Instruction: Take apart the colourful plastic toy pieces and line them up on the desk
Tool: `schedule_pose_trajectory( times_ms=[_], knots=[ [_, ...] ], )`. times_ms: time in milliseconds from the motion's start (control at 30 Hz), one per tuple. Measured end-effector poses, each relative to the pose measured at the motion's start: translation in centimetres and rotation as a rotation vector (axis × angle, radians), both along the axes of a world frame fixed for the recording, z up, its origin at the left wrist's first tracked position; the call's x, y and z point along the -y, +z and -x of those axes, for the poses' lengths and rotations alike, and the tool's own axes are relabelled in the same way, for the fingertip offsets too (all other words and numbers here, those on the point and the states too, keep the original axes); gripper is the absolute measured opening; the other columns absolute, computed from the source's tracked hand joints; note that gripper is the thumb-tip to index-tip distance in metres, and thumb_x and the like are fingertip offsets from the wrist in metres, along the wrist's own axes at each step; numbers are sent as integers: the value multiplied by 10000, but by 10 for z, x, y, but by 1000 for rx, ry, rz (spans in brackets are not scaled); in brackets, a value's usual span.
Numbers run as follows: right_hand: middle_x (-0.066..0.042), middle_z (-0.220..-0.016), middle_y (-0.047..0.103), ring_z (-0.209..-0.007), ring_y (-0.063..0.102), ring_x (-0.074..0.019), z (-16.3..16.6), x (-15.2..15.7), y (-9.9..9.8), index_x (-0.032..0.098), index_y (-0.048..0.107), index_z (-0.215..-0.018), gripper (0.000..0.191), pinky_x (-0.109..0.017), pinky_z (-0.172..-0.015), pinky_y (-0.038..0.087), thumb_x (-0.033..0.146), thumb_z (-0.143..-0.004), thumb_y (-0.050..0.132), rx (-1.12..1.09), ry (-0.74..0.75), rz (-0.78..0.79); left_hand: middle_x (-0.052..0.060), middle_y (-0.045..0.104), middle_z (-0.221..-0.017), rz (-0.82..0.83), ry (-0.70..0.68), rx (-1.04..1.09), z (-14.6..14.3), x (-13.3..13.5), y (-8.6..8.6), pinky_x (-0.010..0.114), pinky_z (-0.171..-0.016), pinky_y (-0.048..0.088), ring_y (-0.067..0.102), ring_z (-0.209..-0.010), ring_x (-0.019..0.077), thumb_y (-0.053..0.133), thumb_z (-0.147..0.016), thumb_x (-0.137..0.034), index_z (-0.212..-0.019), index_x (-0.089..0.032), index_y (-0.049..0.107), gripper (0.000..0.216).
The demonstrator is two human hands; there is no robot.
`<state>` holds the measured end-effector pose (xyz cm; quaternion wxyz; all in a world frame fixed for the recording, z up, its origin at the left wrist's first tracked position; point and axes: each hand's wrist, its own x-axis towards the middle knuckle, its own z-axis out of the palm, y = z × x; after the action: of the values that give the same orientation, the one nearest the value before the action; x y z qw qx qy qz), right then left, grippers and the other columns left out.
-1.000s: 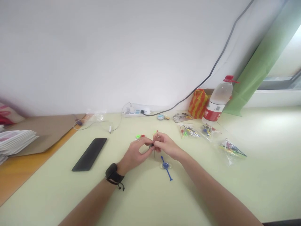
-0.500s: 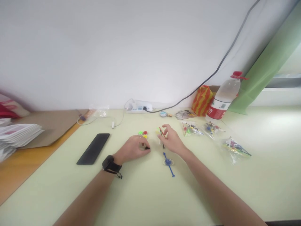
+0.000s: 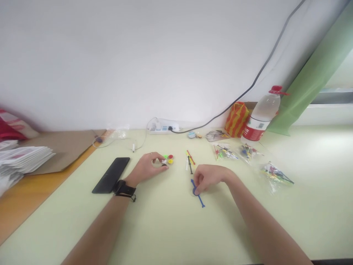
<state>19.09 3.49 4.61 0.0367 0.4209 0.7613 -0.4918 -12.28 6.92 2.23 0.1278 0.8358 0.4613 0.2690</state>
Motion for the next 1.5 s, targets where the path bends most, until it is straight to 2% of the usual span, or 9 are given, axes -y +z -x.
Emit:
schedule_pose_trajectory(
  times_ms=[133,267,467,667,800,967,1100,1300,1500],
  knots=[
    [12,-708,691,-656,626,-150,10,-1,-5,200,668,-714,154,-243,-558,430,307,-709,779,-141,-46,-42,20,734,-946,1,-3,-9,-4,1,-5,305,-725,494,635,-785,180,757,-821,-455,-961,-230,707,269],
    [59,-599,593,-531,578,-111,17,1,-7,207,514,-693,245,-221,-501,415,225,-717,758,-350,-182,61,-2,709,-885,74,-28,-27,0,1,-7,298,-715,481,620,-770,173,720,-842,-392,-975,-230,679,214],
    [26,-732,686,-531,596,-106,31,1,-14,222,487,-848,470,-232,-512,457,457,-724,874,-625,-341,87,-15,648,-797,-22,21,22,-8,8,2,286,-644,427,537,-679,146,690,-885,-411,-920,-216,649,202],
    [45,-601,618,-506,580,-120,52,3,-24,208,582,-941,425,-234,-499,449,565,-820,778,-653,-540,-2,39,697,-1073,-26,-203,123,-45,35,6,303,-766,485,611,-839,167,692,-911,-370,-1174,-235,636,301],
    [23,-649,653,-515,550,-99,56,6,-22,195,608,-908,302,-222,-506,428,465,-869,737,-656,-573,1,18,691,-935,23,-251,148,-57,42,2,313,-808,486,614,-845,171,623,-963,-295,-1087,-229,658,145],
    [-5,-788,718,-630,623,-127,53,2,-25,200,626,-1088,297,-257,-623,502,257,-804,691,-822,-540,154,16,697,-957,18,-213,294,-55,36,-4,292,-789,505,617,-828,154,652,-936,-249,-1167,-218,641,234],
    [-12,-786,722,-618,625,-135,56,-1,-32,198,602,-1011,254,-281,-651,514,211,-759,629,-840,-590,171,8,691,-924,15,-225,274,-55,36,-6,303,-825,493,611,-826,151,619,-941,-209,-1132,-225,668,197],
    [64,-612,533,-554,502,-114,64,3,-37,215,527,-817,13,-224,-533,364,207,-807,531,-684,-627,-4,-13,629,-810,42,-236,184,-57,39,-2,294,-776,469,581,-769,146,621,-899,-190,-941,-216,652,59],
    [39,-757,562,-616,546,-133,61,-2,-44,168,608,-1233,387,-256,-581,438,216,-850,590,-510,-735,-275,-22,638,-760,61,-231,9,-47,36,-2,290,-718,467,595,-727,152,685,-843,-238,-794,-213,597,103]
  ],
)
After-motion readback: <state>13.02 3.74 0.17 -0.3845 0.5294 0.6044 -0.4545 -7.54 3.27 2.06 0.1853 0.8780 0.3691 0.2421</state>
